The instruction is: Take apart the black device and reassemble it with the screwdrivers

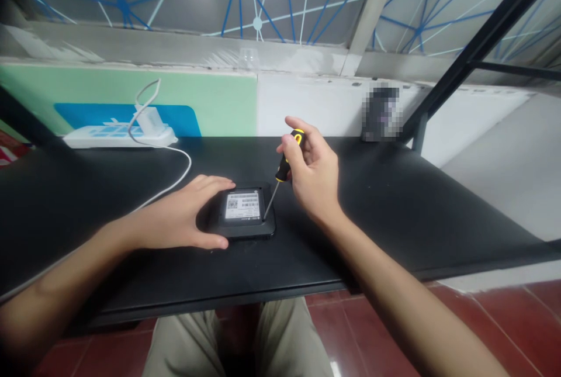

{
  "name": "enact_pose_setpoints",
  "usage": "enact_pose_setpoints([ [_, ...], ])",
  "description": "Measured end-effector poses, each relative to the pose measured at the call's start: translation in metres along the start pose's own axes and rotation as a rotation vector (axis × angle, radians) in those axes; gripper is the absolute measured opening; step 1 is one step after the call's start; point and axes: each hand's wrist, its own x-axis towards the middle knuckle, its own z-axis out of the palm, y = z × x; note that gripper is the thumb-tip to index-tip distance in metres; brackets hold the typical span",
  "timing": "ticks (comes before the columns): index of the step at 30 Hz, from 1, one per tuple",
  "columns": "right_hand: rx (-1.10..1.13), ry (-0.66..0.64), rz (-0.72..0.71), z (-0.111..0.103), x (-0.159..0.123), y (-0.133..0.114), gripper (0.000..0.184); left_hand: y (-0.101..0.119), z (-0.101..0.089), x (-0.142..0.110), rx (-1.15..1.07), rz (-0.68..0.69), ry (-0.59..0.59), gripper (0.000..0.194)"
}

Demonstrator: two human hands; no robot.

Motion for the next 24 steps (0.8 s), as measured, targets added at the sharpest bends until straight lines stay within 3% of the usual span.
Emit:
enact_pose_setpoints([
  [4,0.079,0.078,-0.023,0.0,0.001,0.004,0.026,0.001,0.001,0.0,0.016,0.004,0.001,0.091],
  [10,0.223,-0.146,0.084,0.013,-0.012,0.001,0.03,0.002,0.007,0.003,0.023,0.047,0.042,0.092],
  [24,0.191,-0.169,0.051,0.018,-0.019,-0.002,0.028,0.006,0.008,0.004,0.025,0.054,0.042,0.089],
])
